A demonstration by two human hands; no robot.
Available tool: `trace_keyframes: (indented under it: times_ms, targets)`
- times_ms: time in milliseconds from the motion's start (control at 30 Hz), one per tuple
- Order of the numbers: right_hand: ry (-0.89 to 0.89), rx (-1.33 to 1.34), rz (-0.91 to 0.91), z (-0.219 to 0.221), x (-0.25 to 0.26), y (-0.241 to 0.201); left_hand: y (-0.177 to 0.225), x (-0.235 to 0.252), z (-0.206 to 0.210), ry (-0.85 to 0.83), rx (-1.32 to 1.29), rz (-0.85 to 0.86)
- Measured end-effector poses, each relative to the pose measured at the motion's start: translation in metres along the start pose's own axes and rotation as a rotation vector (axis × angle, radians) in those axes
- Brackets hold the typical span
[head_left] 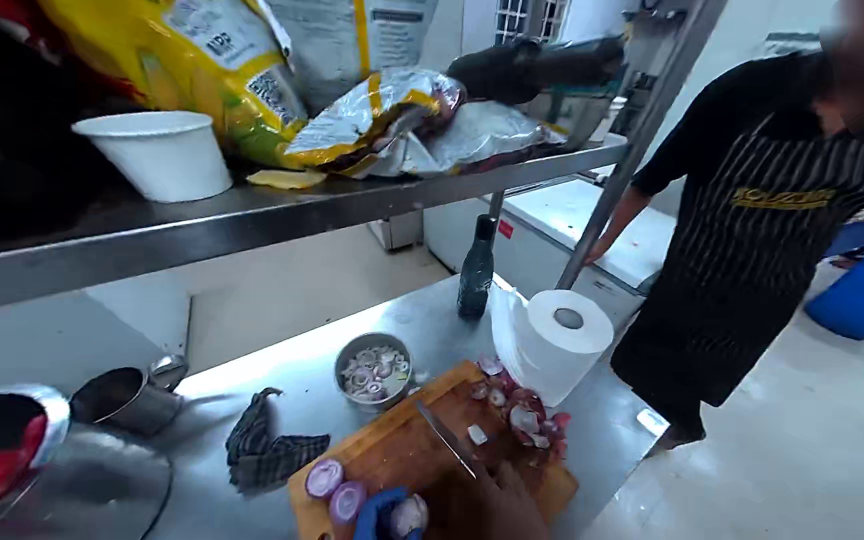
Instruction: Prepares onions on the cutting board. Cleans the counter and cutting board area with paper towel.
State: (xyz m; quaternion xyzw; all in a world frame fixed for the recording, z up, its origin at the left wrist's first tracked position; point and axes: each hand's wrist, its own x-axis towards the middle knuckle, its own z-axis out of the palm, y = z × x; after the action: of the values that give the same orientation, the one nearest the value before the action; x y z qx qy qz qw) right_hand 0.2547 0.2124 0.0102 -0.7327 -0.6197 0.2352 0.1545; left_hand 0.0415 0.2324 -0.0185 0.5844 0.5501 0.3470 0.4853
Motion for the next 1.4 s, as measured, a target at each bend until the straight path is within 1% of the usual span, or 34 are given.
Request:
trace_keyframes:
  times_ms: [67, 167, 233, 267, 300, 367, 433, 500, 600, 667, 733, 867, 933, 1133, 1400]
  targets:
    - [0.019, -0.123, -0.064, 0.019, 0.003, 0.005, -0.007, -0.002, -0.004, 0.015, -0.012, 0.016]
    - [0.059, -0.220, -0.108, 0.030, 0.006, 0.011, -0.013, -0.005, -0.002, 0.009, 0.157, 0.074]
    - [0.109, -0.180, -0.165, 0.025, 0.001, 0.009, -0.019, -0.012, -0.003, 0.001, 0.262, 0.125]
    - [0.094, -0.100, -0.188, 0.020, -0.001, 0.003, -0.022, -0.016, -0.004, 0.002, 0.287, 0.154]
    - [0.011, 0.014, -0.188, 0.014, -0.002, -0.006, -0.022, -0.020, -0.005, -0.002, 0.306, 0.167]
    - [-0.248, 0.246, -0.147, 0.009, -0.001, -0.022, -0.021, -0.028, -0.009, -0.031, 0.345, 0.152]
    - [-0.458, 0.362, -0.127, 0.016, 0.005, -0.029, -0.018, -0.034, -0.011, -0.046, 0.367, 0.126]
    - [-0.508, 0.343, -0.182, 0.023, 0.008, -0.034, -0.014, -0.038, -0.012, -0.025, 0.388, 0.103]
    - [-0.506, 0.268, -0.229, 0.028, 0.007, -0.039, -0.008, -0.043, -0.015, 0.033, 0.370, 0.058]
    - [-0.532, 0.243, -0.188, 0.027, 0.008, -0.042, -0.013, -0.044, -0.018, 0.054, 0.297, 0.084]
    - [-0.596, 0.259, -0.094, 0.028, 0.010, -0.044, -0.022, -0.046, -0.019, 0.071, 0.240, 0.123]
    - [-0.698, 0.420, 0.064, 0.035, 0.015, -0.043, -0.038, -0.049, -0.023, 0.092, 0.191, 0.195]
    - [-0.736, 0.481, 0.124, 0.037, 0.016, -0.045, -0.041, -0.050, -0.025, 0.095, 0.182, 0.191]
    - [-0.775, 0.437, 0.176, 0.037, 0.025, -0.052, -0.039, -0.050, -0.029, 0.075, 0.273, 0.166]
    - [-0.762, 0.398, 0.207, 0.045, 0.027, -0.052, -0.042, -0.050, -0.030, 0.068, 0.257, 0.169]
